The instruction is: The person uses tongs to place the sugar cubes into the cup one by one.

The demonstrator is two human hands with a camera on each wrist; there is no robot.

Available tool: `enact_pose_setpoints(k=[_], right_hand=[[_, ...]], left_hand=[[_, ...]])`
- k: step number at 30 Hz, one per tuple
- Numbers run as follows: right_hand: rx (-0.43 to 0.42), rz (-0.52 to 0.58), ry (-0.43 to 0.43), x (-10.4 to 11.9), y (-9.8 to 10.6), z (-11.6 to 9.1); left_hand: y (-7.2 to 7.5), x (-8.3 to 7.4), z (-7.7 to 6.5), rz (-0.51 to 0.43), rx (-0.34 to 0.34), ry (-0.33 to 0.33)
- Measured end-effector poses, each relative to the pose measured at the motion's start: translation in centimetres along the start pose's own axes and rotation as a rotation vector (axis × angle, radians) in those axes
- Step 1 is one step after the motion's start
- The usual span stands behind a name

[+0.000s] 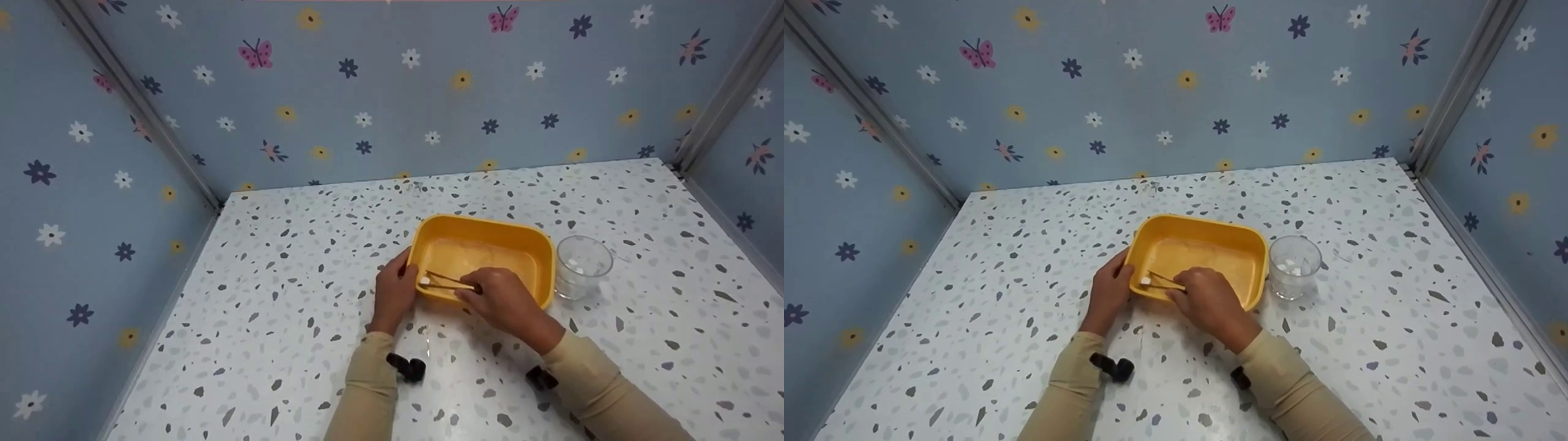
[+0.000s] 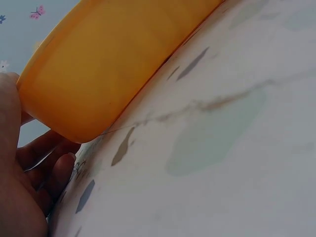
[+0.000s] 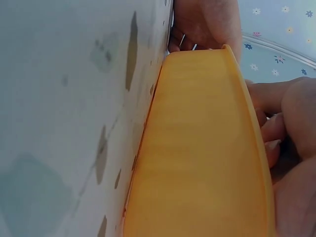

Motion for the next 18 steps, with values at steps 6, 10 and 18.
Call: enact_pose_setpoints(k=[6,10,18], right_hand=[[-0.036,-0.053,0.018,0.00,0.20,-0.02],[-0.056,-0.069,0.035,0.09,0.30,-0.07],[-0.066,-0.056,0.022,0.13,0.29,-0.09]], left_hand=[[-0.14,-0.17,0.00,-0.011,0.010,0.000],[-0.07,-0.19,0.02,-0.014,0.001,-0.009],[0.10,-0.23,0.03,-0.010,-0.006,-0.030]])
Point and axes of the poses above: each hand's wrist, its own z-axis towards the middle knuckle, its own y-axis out of the back of the hand, x = y × z, the point moved 7 cm from there along z, towards the middle knuckle, and after that the axes turned 8 degrees about -z, right-handed, at the moved point
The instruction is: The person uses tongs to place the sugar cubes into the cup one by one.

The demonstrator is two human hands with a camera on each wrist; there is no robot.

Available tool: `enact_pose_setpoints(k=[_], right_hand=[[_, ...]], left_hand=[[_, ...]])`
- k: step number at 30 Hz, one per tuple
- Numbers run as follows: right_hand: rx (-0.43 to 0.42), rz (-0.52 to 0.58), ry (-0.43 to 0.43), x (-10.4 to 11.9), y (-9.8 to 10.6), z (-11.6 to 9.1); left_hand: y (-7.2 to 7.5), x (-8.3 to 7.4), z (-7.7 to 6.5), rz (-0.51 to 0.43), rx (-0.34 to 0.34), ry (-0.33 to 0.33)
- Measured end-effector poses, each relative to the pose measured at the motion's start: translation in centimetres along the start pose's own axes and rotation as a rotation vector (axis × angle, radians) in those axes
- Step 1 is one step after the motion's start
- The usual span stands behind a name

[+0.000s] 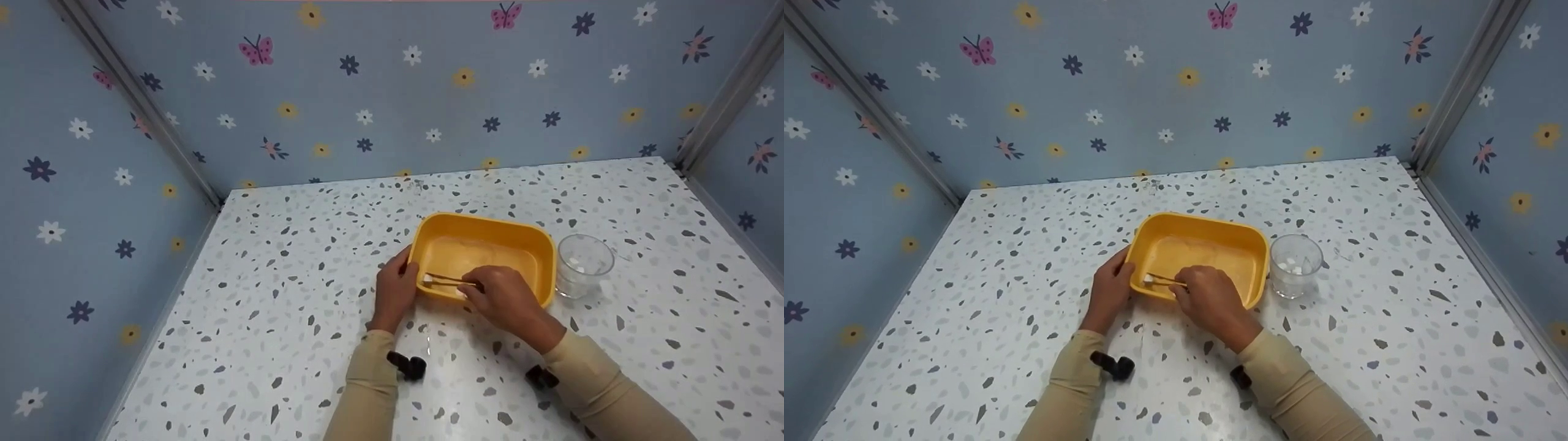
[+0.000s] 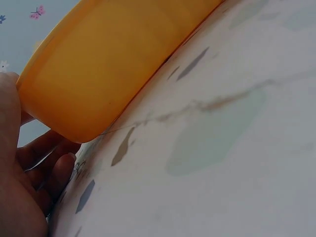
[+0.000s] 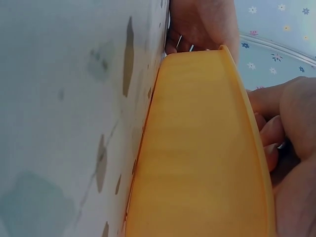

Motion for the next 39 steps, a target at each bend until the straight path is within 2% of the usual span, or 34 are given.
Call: enact_pose_setpoints(k=[11,22,27,39], right_hand=[[-0.072,0.016,0.016,0.0,0.5,0.0],[-0.141,-0.010,0.050,-0.2,1.0,-0.2],[-0.142,-0.009,0.052,-0.3,1.7,-0.1],[-0.116,-0.016,-0.002,-0.8,2.5,0.1]], left_hand=[[-0.1,0.1,0.1,0.007,0.006,0.026],[0.0,-0.1,-0.1,0.007,0.014,-0.002],[0.0,-0.1,0.0,0.007,0.010,-0.005],[0.1,-0.1,0.1,-0.005,0.004,-0.011]])
Point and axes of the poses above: each hand's wrist, its own z-axis towards the middle knuckle, its own y-axis out of the back of the hand, x = y × z, the point moved 7 cm from there along z, towards the middle knuckle, and after that the axes turned 8 degrees about -z, right-handed, at the moved point
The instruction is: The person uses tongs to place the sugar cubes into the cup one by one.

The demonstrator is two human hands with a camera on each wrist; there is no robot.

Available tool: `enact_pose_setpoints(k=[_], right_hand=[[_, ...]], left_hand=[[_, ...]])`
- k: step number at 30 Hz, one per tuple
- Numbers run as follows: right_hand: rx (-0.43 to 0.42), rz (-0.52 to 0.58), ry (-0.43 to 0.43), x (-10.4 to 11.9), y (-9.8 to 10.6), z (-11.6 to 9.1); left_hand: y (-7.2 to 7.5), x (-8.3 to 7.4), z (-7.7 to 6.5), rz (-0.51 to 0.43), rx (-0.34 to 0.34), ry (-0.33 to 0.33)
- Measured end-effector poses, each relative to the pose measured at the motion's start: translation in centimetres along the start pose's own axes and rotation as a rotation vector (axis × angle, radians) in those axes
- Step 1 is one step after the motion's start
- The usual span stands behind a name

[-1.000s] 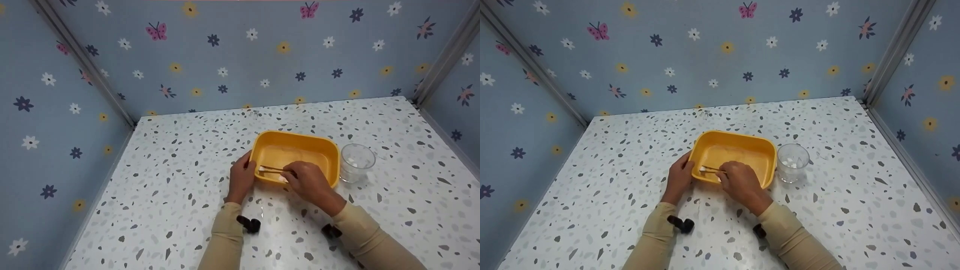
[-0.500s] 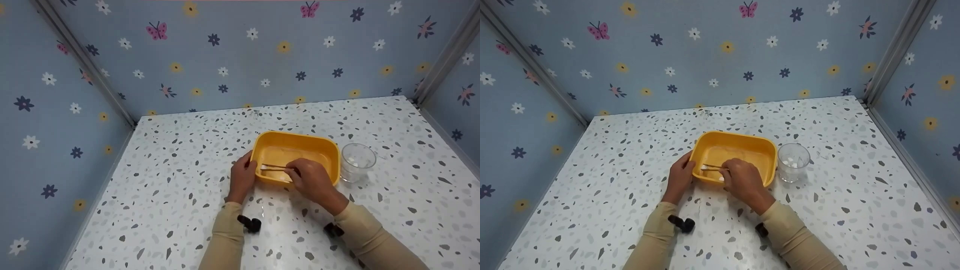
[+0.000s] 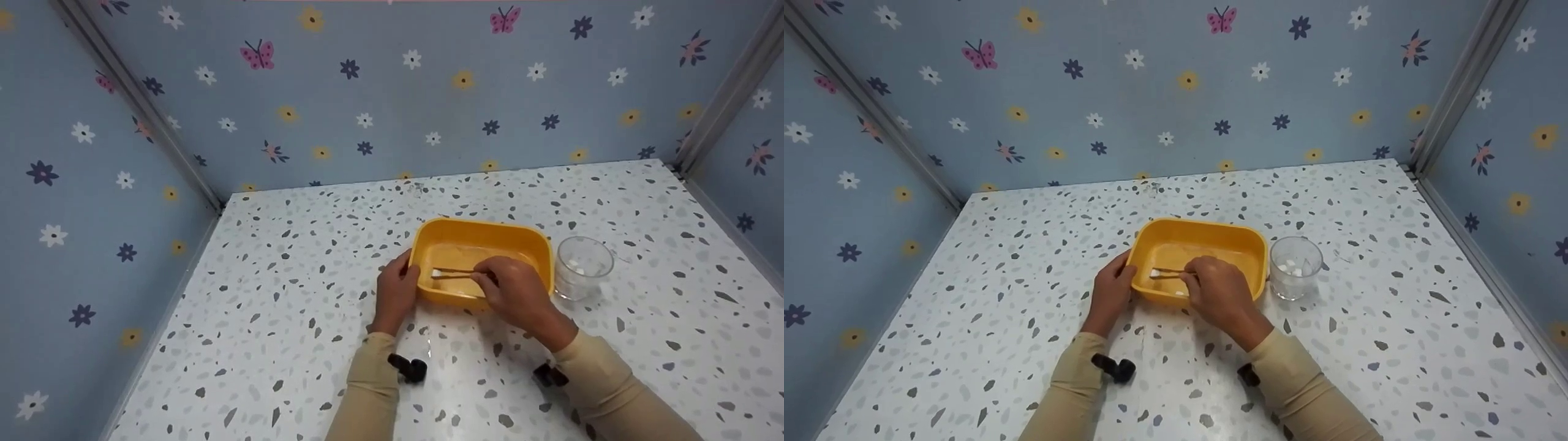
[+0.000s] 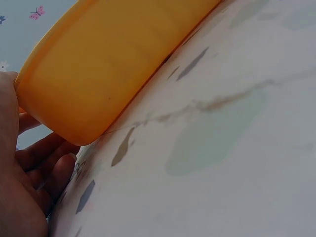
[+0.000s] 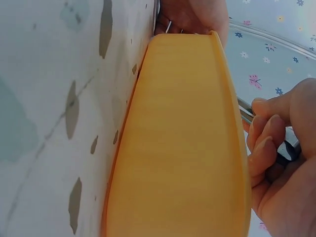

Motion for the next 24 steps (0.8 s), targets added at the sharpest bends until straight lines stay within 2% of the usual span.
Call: enact_pose_setpoints(k=[8,13,18,24], right_hand=[[0.019,-0.010,-0.037,-0.37,0.42,-0.18],[-0.002,-0.010,-0.017,-0.35,0.54,-0.36],[-0.034,-0.017,0.002,-0.34,0.88,-0.64],[-0.021,-0.006,-0.010,-0.72,0.99,-0.91]], left_hand=[[0.03,0.11,-0.03,0.007,-0.002,0.004],[0.09,0.14,-0.05,0.007,-0.009,0.001],[-0.02,0.38,-0.08,0.003,-0.002,0.033],[-0.08,0.30,0.01,0.012,0.001,0.025]])
Point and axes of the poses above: each hand's wrist, its own z-axis towards the middle knuckle, its own y-axis out of the back of the hand, x = y × z, the point moved 7 cm from there along z, towards the middle knuckle, and after that the axes turned 8 degrees about -z, right-handed, at the moved point
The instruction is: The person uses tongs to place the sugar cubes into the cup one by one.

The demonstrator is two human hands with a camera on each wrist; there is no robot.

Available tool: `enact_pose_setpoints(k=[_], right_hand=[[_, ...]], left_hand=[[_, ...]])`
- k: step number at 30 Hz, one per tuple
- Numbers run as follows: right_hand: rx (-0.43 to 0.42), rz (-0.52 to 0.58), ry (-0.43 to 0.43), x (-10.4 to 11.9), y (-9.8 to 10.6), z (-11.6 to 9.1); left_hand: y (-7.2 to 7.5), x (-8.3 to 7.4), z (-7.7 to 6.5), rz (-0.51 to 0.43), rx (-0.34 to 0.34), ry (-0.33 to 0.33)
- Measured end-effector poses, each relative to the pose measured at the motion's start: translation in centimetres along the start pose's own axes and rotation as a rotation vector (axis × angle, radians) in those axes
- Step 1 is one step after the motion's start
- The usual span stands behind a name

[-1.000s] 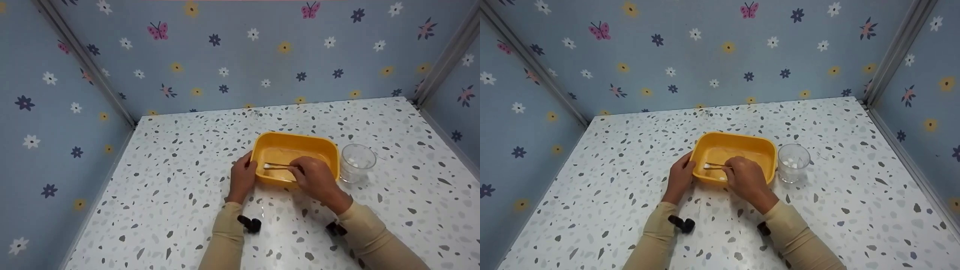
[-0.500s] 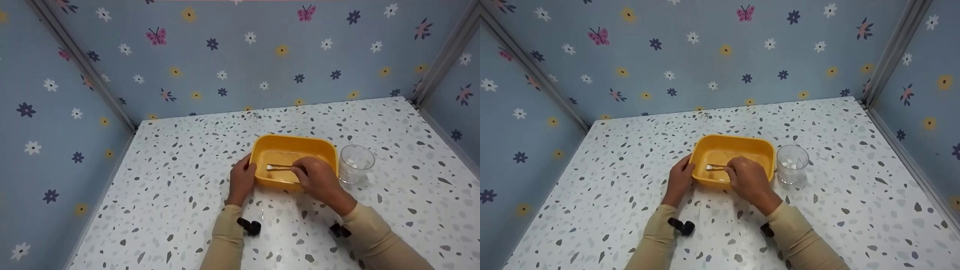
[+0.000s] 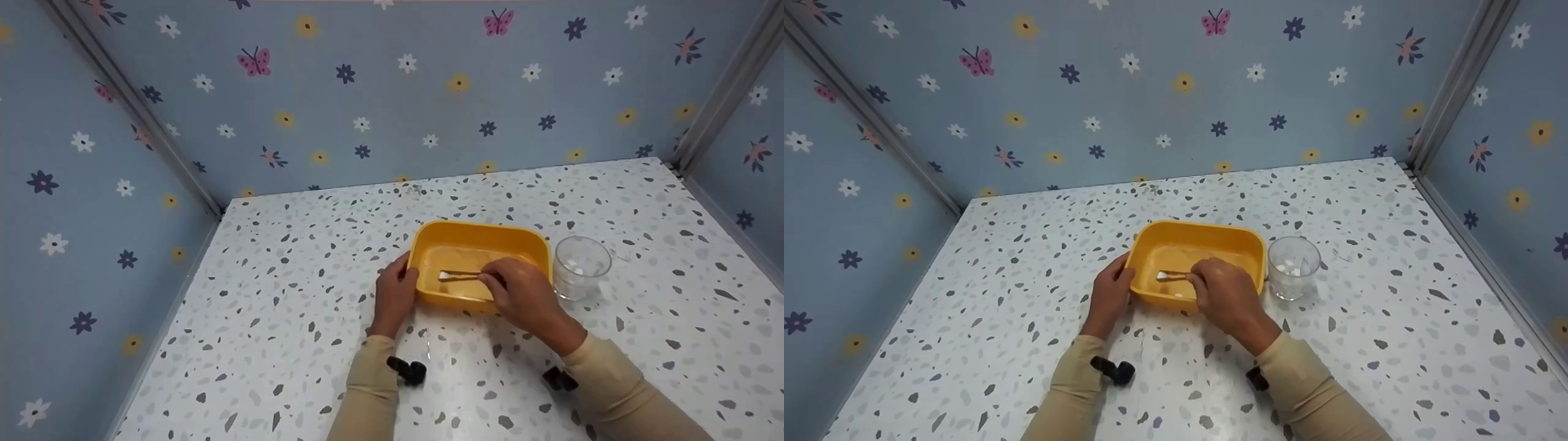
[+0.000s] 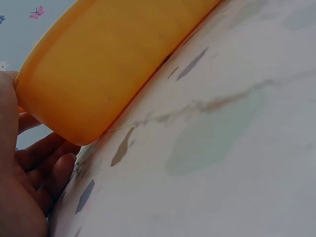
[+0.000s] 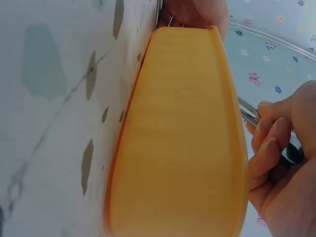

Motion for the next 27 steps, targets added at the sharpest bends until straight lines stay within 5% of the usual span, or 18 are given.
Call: enact_pose_setpoints(k=[27], right_hand=[[-0.138,0.007,0.051,-2.1,2.1,-1.0]], left_hand=[[0.1,-0.5,-0.2,0.014,-0.004,-0.041]])
Point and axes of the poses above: each hand's wrist, its own z-axis towards the middle knuckle, its own y-axis out of the back of the hand, x = y × z, the point moved 7 cm from there along z, towards the middle knuckle, and after that the axes turned 8 degrees about -z, right-handed, at the moved point
